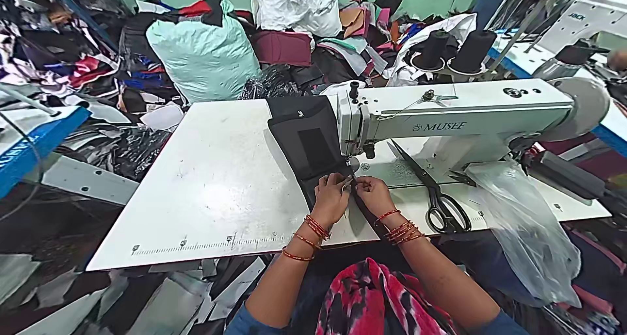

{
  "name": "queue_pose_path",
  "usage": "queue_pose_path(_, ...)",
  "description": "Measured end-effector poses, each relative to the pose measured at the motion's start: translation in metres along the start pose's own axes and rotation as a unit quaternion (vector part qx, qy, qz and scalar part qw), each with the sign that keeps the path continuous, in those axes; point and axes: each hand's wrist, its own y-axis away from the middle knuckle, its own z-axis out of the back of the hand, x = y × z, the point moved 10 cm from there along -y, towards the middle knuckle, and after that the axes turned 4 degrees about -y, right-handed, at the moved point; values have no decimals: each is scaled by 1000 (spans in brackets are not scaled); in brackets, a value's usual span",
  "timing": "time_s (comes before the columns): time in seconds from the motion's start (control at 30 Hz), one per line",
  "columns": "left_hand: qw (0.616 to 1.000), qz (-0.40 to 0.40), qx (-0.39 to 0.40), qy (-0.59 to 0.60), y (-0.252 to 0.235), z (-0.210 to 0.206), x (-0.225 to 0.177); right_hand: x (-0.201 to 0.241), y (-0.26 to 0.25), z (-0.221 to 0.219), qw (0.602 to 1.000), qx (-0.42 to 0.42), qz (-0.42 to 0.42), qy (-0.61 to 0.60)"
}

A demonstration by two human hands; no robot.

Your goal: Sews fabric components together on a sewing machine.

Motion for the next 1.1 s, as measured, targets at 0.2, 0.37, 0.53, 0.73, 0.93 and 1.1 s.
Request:
queue_pose_path(0.2,978,-51,-13,-204,7,-17,-14,-3,-1,2,1000,-2,7,8)
queue_pose_path(0.37,971,-90,-37,-218,12,-20,-18,-3,0,2,1000,6,12,27)
queue_pose_path(0.53,963,-151,-105,-196,20,-18,-20,-4,4,3,999,12,15,33)
queue_pose_path(0.73,962,-172,-102,-185,24,-18,-20,-3,9,2,998,22,20,57)
queue_pose_path(0.93,965,-178,-83,-176,26,-19,-18,7,16,-2,989,41,35,135)
queue_pose_path(1.1,970,-176,-17,-164,27,-16,-20,15,23,-11,971,89,37,219)
